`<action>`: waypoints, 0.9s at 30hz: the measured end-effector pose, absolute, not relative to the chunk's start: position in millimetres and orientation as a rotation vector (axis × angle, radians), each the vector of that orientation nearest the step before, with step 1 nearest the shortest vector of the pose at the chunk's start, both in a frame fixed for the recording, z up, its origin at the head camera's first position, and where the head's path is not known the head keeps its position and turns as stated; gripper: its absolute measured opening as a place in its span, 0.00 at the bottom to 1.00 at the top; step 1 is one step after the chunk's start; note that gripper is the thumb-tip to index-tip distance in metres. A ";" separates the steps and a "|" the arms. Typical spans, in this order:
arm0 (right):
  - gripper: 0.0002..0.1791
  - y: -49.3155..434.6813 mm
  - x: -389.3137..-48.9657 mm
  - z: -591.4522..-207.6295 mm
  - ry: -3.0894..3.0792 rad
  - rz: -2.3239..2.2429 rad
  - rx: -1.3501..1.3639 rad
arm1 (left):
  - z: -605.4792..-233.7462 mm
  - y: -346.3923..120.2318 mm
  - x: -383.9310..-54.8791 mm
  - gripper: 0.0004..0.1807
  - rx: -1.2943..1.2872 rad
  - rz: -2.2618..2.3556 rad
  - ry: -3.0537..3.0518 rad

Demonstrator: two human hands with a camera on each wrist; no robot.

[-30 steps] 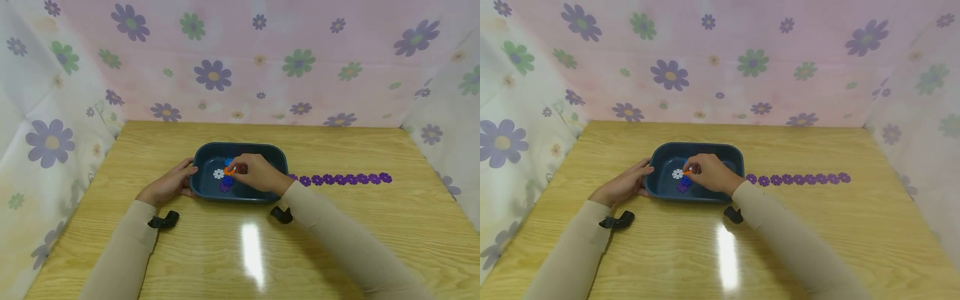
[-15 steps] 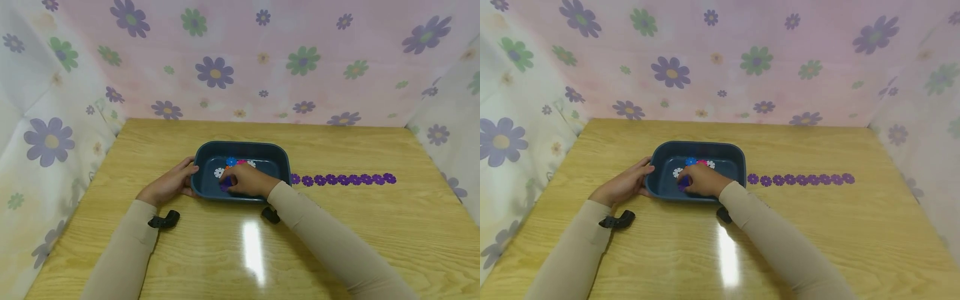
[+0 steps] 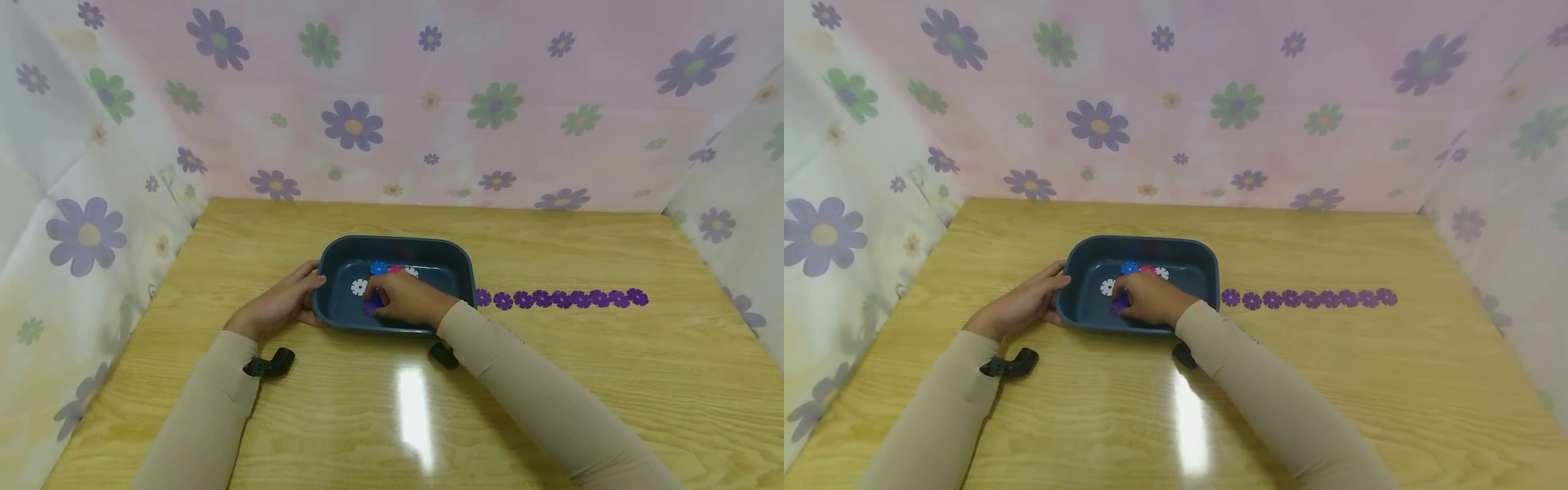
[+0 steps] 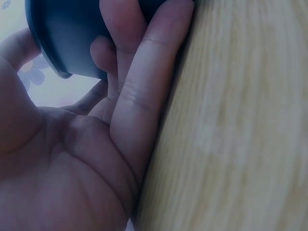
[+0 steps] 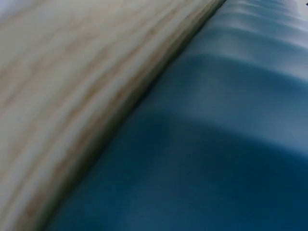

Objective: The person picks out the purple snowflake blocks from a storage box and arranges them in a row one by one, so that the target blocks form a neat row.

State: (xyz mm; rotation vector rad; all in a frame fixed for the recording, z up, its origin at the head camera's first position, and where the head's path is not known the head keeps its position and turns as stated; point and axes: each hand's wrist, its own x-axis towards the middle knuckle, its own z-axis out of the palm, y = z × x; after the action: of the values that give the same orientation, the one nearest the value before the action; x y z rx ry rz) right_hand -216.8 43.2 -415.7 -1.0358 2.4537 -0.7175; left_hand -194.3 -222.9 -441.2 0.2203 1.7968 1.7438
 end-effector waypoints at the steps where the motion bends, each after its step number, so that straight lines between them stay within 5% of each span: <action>1: 0.13 43.1 -216.9 -415.9 2.439 -0.716 -1.020 | -441.4 -223.1 -194.0 0.31 0.216 1.740 1.798; 27: 0.12 48.1 -217.5 -420.2 2.443 -0.826 -0.886 | -444.6 -223.5 -194.1 0.33 0.202 1.713 1.820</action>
State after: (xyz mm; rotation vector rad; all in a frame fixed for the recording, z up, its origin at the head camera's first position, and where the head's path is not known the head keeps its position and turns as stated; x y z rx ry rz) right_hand -217.5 48.1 -420.2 -0.8862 2.4434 -0.8258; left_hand -194.1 -223.5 -444.6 0.2021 1.8205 1.7127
